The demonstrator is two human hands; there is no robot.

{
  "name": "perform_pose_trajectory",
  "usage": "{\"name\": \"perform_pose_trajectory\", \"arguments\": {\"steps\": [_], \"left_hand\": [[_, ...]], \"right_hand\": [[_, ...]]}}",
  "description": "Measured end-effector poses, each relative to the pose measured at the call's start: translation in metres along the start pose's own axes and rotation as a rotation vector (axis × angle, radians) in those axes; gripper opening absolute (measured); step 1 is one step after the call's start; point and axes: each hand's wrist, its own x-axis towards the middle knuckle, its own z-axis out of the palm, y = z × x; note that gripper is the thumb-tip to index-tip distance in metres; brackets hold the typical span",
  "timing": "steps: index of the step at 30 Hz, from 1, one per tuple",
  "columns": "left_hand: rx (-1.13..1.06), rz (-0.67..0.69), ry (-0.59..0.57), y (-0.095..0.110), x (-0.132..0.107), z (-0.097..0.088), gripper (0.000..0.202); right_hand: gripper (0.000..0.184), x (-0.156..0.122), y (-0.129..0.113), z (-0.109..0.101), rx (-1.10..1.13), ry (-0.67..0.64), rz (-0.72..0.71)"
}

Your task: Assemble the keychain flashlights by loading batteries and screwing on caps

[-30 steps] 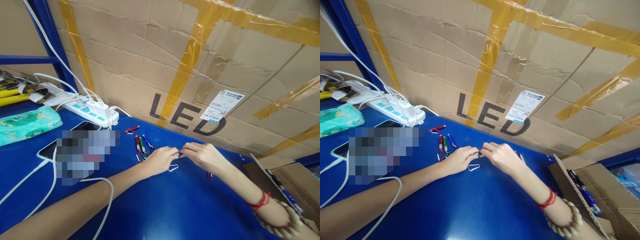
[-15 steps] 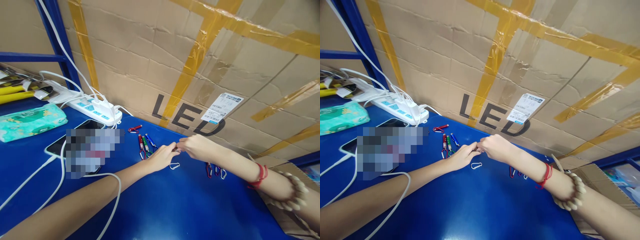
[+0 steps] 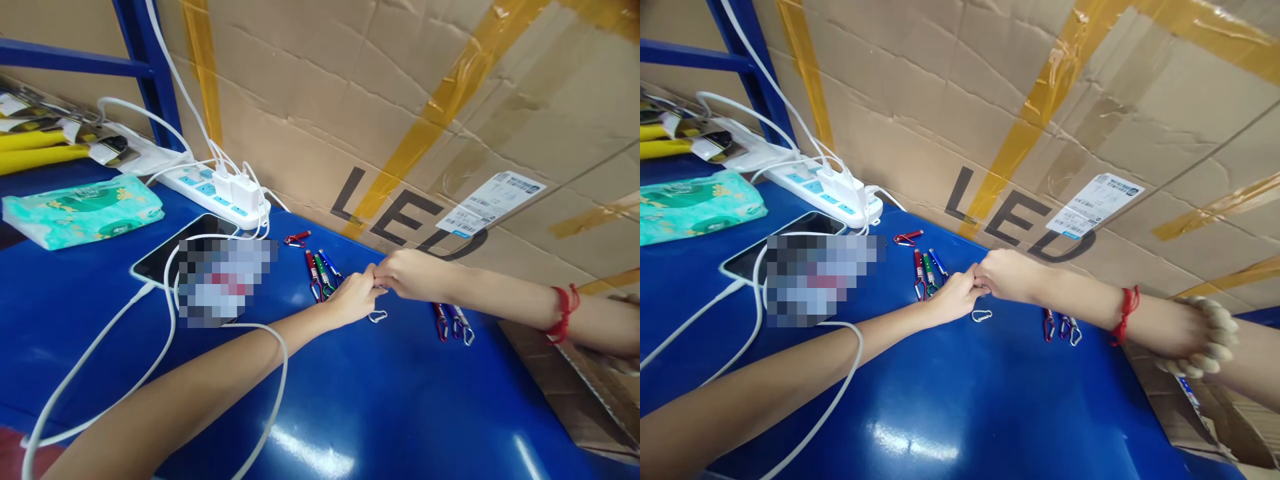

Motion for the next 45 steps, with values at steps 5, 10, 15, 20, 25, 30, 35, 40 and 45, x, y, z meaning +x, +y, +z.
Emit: {"name": "perform_pose_trajectory", "arguments": {"steps": [5,10,15,20,25,30,35,40,45], "left_hand": [[-0.061,-0.011,0.065,0.000,0.003,-0.006,0.024],[-0.157,0.000,0.123,-0.001,0.005,-0.006,0.024],[-0.227,0.015,0.120,-0.003,0.006,0.000,0.020],[-0.245,0.036,0.148,0.000,0.006,-0.003,0.016],[-0.270,0.061,0.165,0.002,0.006,-0.004,0.020],[-0.269,0.077,0.167,-0.001,0.007,-0.002,0.019],[-0.290,0.112,0.226,0.008,0.003,-0.007,0.016],[-0.312,0.113,0.356,0.017,-0.002,-0.013,0.009],[-0.348,0.087,0.462,0.017,-0.002,-0.020,0.004]], "right_hand": [[0.027,0.002,-0.011,0.004,0.129,0.072,0.065],[0.028,-0.007,0.003,-0.003,0.299,0.131,0.113],[0.029,-0.032,0.014,0.005,0.408,0.371,0.279],[0.026,-0.045,0.006,0.033,0.513,0.528,0.345],[0.029,-0.046,-0.007,0.053,0.534,0.654,0.396],[0.022,-0.045,-0.013,0.051,0.505,0.668,0.419],[0.022,-0.049,-0.023,0.039,0.504,0.639,0.464],[0.040,-0.047,-0.042,0.039,0.575,0.558,0.398],[0.031,-0.036,-0.059,0.056,0.606,0.535,0.334]]}}
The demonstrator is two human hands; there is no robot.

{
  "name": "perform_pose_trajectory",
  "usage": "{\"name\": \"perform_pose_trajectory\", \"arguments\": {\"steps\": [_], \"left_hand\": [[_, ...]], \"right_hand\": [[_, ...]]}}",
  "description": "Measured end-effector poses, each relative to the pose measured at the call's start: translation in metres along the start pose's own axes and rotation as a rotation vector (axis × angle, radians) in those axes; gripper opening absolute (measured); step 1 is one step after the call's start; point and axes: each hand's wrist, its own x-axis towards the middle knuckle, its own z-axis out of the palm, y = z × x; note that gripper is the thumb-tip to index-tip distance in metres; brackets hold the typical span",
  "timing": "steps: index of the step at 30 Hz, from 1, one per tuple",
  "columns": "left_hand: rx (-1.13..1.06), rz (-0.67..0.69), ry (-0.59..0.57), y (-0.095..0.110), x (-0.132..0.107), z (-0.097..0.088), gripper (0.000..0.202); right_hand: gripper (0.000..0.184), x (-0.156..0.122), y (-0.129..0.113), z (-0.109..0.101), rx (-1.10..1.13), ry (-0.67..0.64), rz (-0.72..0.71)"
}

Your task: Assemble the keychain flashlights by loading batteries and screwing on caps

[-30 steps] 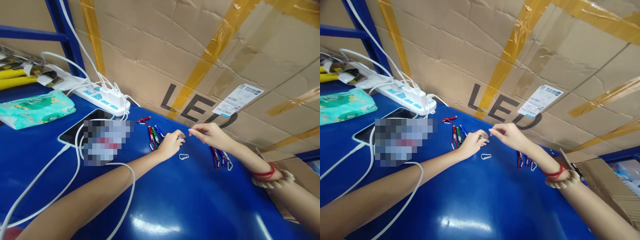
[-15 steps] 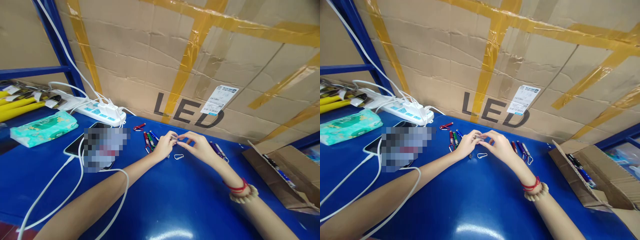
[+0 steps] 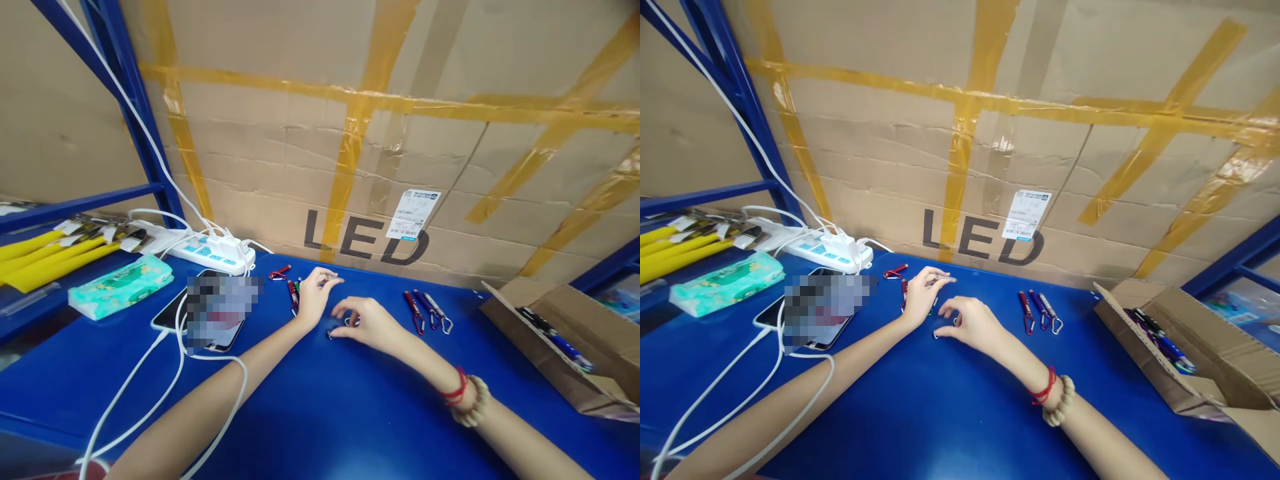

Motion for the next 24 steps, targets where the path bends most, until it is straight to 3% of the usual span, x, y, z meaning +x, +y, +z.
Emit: {"name": "perform_pose_trajectory", "arguments": {"steps": [5,8,14,18,24], "left_hand": [[0.044,0.005,0.031,0.009,0.003,-0.008,0.010],[0.099,0.006,0.037,0.016,0.004,-0.013,0.010],[0.169,-0.005,0.016,0.025,0.003,-0.017,0.012],[0.157,-0.026,-0.037,0.029,-0.001,-0.012,0.015],[0.113,-0.088,-0.175,0.039,-0.014,0.004,0.020]], "right_hand": [[0.011,-0.007,-0.008,0.017,0.071,-0.048,-0.107],[0.009,-0.008,-0.007,0.020,0.112,-0.019,-0.119],[0.007,-0.004,0.014,-0.006,0.232,0.194,-0.031],[0.017,-0.003,0.017,-0.021,0.343,0.335,-0.003],[0.039,-0.016,0.010,-0.010,0.428,0.345,0.080]]}}
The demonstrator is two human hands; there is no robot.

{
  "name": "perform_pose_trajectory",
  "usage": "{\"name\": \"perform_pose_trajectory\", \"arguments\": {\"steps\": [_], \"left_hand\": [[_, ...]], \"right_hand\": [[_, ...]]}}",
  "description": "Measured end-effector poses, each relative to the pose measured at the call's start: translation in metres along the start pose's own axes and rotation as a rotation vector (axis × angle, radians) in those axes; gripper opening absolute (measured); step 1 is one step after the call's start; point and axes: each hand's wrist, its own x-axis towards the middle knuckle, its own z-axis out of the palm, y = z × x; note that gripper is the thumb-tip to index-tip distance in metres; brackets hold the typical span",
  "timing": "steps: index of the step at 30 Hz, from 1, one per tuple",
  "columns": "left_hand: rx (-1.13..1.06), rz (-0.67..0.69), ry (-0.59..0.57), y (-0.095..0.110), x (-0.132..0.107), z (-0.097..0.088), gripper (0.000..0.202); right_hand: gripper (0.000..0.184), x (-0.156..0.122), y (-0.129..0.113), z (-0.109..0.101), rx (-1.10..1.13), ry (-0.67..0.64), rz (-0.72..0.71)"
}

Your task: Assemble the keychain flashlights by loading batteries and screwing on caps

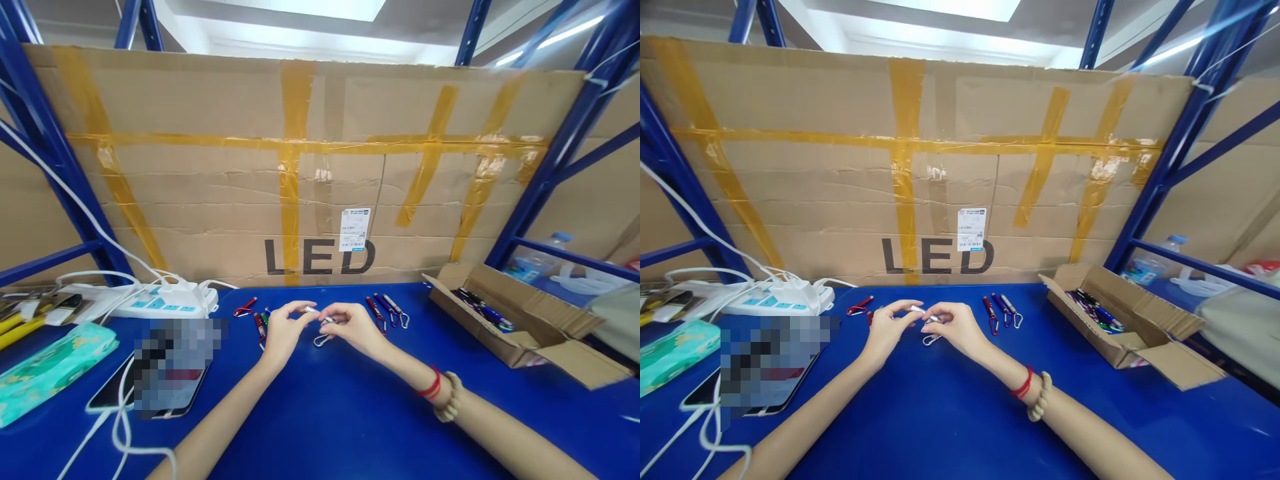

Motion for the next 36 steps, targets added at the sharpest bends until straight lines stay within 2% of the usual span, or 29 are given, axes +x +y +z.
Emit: {"name": "perform_pose_trajectory", "arguments": {"steps": [2,3,5,6,9,11,13,15,18,23,26,31,33,36], "left_hand": [[0.003,0.003,-0.063,0.006,-0.005,0.004,0.026],[0.006,0.004,-0.082,0.010,-0.008,0.005,0.036],[0.043,0.014,-0.104,0.016,-0.015,0.003,0.056],[0.086,0.025,-0.117,0.018,-0.019,0.000,0.057],[0.401,0.147,-0.191,0.022,-0.032,-0.014,0.034],[0.557,0.236,-0.199,0.021,-0.037,-0.025,0.025],[0.638,0.255,-0.181,0.018,-0.039,-0.032,0.021],[0.669,0.221,-0.153,0.014,-0.037,-0.036,0.019],[0.670,0.192,-0.132,0.010,-0.034,-0.038,0.019],[0.683,0.218,-0.148,0.016,-0.039,-0.038,0.018],[0.690,0.270,-0.154,0.019,-0.045,-0.036,0.018],[0.708,0.373,-0.184,0.020,-0.052,-0.031,0.017],[0.716,0.423,-0.199,0.021,-0.055,-0.028,0.017],[0.727,0.508,-0.221,0.022,-0.061,-0.025,0.017]], "right_hand": [[0.040,-0.011,0.002,-0.013,-0.040,0.058,0.031],[0.041,-0.017,0.004,-0.026,-0.073,0.108,0.049],[0.041,-0.031,0.009,-0.064,-0.173,0.251,0.092],[0.041,-0.039,0.012,-0.088,-0.239,0.349,0.123],[0.043,-0.062,0.025,-0.165,-0.471,0.689,0.259],[0.035,-0.075,0.034,-0.208,-0.634,0.817,0.369],[0.021,-0.084,0.043,-0.237,-0.750,0.782,0.483],[0.008,-0.086,0.052,-0.252,-0.807,0.661,0.582],[0.011,-0.082,0.062,-0.257,-0.860,0.497,0.631],[0.015,-0.065,0.060,-0.244,-1.004,0.405,0.500],[0.032,-0.050,0.060,-0.226,-1.046,0.306,0.392],[0.029,-0.027,0.075,-0.189,-1.120,0.100,0.245],[0.025,-0.021,0.084,-0.174,-1.159,0.062,0.235],[0.020,-0.005,0.098,-0.156,-1.187,0.072,0.298]]}}
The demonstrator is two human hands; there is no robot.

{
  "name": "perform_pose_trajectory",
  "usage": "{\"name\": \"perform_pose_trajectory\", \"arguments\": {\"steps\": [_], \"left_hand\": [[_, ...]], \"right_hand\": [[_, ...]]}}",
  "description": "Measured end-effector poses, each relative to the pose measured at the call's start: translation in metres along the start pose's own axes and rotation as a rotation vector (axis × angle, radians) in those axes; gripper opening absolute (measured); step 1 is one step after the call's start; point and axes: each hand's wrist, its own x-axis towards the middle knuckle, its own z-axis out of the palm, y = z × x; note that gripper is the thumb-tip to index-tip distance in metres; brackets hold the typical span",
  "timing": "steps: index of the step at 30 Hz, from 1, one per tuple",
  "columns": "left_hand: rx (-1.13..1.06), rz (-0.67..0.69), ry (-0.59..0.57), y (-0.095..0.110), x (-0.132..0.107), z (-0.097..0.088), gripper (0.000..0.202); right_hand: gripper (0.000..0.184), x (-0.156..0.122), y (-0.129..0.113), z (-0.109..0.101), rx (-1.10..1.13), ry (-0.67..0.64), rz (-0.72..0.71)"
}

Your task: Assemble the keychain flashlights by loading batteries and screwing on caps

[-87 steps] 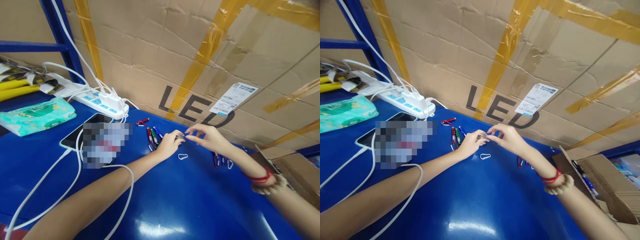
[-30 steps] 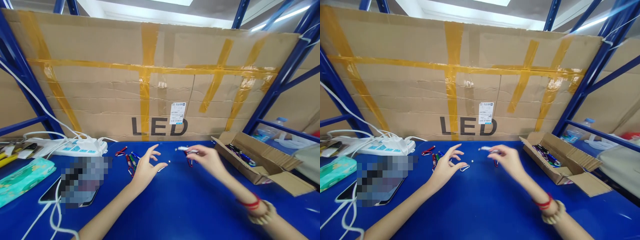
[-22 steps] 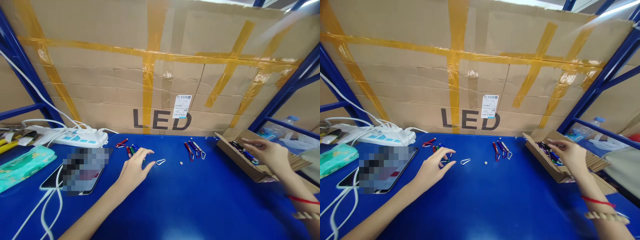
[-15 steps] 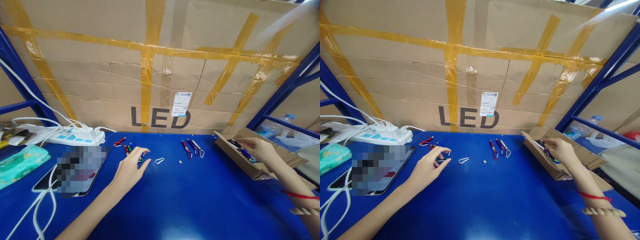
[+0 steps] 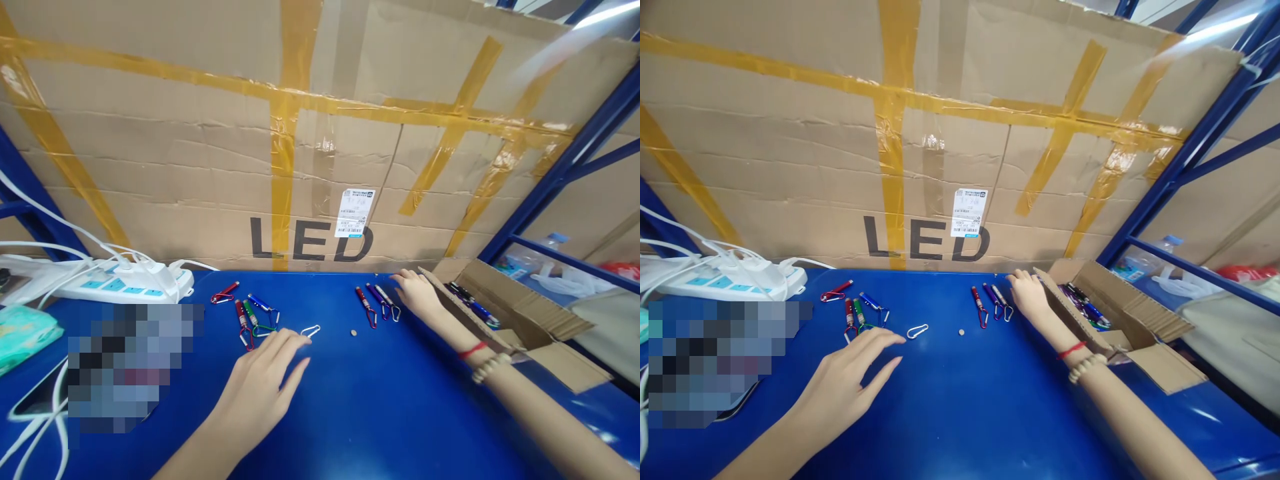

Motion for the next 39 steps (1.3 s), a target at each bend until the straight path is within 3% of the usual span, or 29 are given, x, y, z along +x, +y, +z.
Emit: {"name": "perform_pose_trajectory", "arguments": {"steps": [5,10,23,30,39], "left_hand": [[0.061,0.111,-0.015,0.003,-0.002,0.004,0.021],[0.107,0.131,-0.018,-0.001,-0.001,0.007,0.024],[0.070,0.108,-0.078,0.004,-0.008,0.007,0.024],[0.034,0.103,-0.106,0.006,-0.010,0.011,0.022],[-0.038,0.047,-0.255,0.010,-0.011,0.017,0.018]], "right_hand": [[0.024,0.041,-0.015,0.026,0.057,-0.071,0.155],[0.023,0.063,-0.014,0.030,0.159,-0.133,0.195],[0.020,0.015,0.000,0.005,0.507,-0.279,0.105],[0.021,0.013,0.024,0.000,0.580,-0.282,0.104],[0.039,0.020,0.026,0.010,0.639,-0.388,0.097]]}}
